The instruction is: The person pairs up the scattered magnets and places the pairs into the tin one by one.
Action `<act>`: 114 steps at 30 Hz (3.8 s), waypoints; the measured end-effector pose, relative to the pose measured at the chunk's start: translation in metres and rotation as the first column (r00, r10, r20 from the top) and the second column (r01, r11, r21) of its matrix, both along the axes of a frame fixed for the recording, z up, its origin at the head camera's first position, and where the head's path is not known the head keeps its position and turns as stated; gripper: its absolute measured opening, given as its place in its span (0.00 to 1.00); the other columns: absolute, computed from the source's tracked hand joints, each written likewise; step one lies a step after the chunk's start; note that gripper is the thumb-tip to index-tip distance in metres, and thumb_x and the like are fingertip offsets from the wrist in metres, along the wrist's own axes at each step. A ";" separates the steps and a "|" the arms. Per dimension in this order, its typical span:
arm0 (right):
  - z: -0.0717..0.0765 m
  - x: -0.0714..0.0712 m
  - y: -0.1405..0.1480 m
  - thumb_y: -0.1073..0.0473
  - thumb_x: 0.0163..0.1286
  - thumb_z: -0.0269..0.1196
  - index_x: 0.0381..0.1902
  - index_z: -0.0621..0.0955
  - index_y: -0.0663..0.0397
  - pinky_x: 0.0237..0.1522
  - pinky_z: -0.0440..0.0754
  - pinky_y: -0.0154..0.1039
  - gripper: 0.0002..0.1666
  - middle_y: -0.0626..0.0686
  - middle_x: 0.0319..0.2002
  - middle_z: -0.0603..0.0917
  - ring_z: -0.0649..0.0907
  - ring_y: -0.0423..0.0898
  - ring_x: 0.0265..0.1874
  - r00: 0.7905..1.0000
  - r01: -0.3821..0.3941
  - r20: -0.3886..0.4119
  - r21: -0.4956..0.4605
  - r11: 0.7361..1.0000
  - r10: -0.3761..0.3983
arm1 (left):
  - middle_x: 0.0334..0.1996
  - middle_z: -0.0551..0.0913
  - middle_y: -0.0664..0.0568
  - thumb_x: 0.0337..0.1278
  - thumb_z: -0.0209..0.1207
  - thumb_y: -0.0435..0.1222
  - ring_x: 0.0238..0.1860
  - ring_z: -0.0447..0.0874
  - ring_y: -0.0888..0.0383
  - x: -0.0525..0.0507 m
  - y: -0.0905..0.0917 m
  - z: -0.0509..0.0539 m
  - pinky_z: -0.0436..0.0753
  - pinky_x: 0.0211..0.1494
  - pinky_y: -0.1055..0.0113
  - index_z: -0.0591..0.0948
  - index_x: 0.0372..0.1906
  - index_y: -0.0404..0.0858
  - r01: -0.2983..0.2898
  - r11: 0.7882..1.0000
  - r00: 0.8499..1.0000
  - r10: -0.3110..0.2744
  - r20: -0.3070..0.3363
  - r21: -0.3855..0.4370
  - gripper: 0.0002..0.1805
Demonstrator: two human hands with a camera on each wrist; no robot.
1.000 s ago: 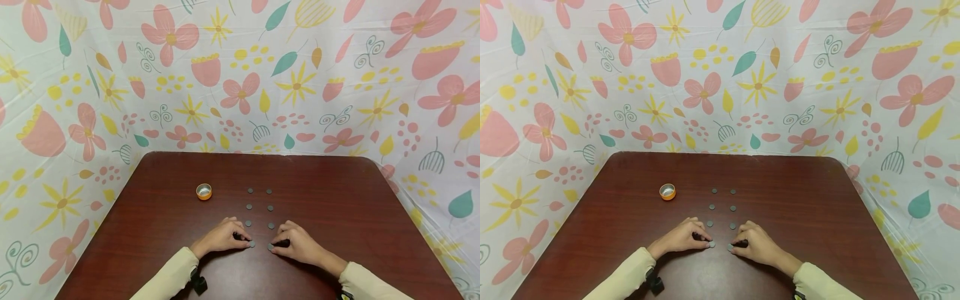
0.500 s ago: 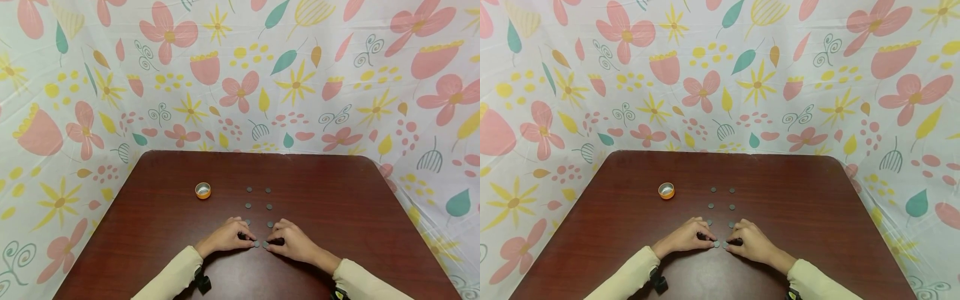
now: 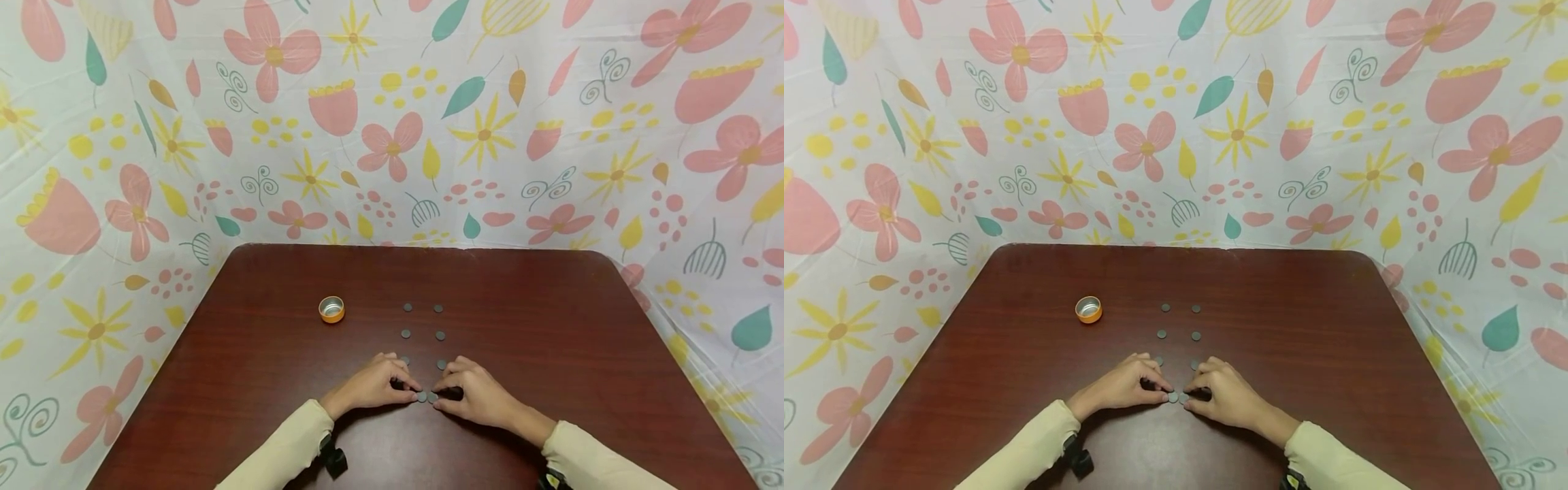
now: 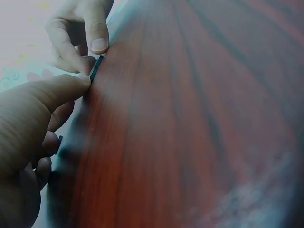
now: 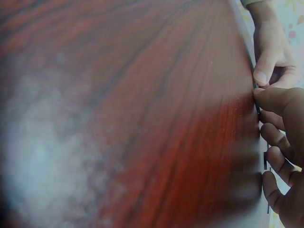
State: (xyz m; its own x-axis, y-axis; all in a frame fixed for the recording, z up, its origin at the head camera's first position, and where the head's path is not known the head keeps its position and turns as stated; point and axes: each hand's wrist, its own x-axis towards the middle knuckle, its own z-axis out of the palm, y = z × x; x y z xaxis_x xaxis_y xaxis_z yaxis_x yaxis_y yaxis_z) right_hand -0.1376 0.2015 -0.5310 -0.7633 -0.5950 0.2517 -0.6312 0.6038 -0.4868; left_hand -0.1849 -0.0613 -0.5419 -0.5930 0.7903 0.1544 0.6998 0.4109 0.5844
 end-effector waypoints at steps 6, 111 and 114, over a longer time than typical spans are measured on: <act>0.001 0.001 -0.001 0.52 0.60 0.78 0.39 0.92 0.44 0.32 0.72 0.28 0.09 0.35 0.33 0.80 0.69 0.32 0.32 1.000 -0.009 -0.016 -0.015 1.000 0.009 | 0.29 0.77 0.76 0.63 0.70 0.47 0.32 0.64 0.72 0.000 0.000 0.000 0.64 0.44 0.74 0.92 0.45 0.56 -0.001 1.000 1.000 0.001 -0.008 0.000 0.08; 0.002 -0.002 -0.027 0.52 0.57 0.80 0.35 0.93 0.48 0.32 0.77 0.28 0.10 0.36 0.31 0.84 0.76 0.32 0.34 1.000 0.021 -0.021 -0.067 0.998 -0.023 | 0.64 0.80 0.48 0.57 0.74 0.46 0.62 0.81 0.47 -0.095 -0.136 -0.007 0.78 0.63 0.43 0.75 0.72 0.39 -0.570 0.772 0.818 0.501 0.281 0.283 0.39; 0.003 -0.002 -0.026 0.53 0.57 0.80 0.35 0.93 0.48 0.32 0.77 0.28 0.10 0.37 0.32 0.84 0.76 0.33 0.33 0.999 0.022 -0.040 -0.075 0.997 -0.025 | 0.64 0.80 0.48 0.57 0.74 0.46 0.62 0.81 0.47 -0.095 -0.135 -0.007 0.78 0.63 0.42 0.75 0.72 0.38 -0.565 0.773 0.822 0.499 0.274 0.287 0.39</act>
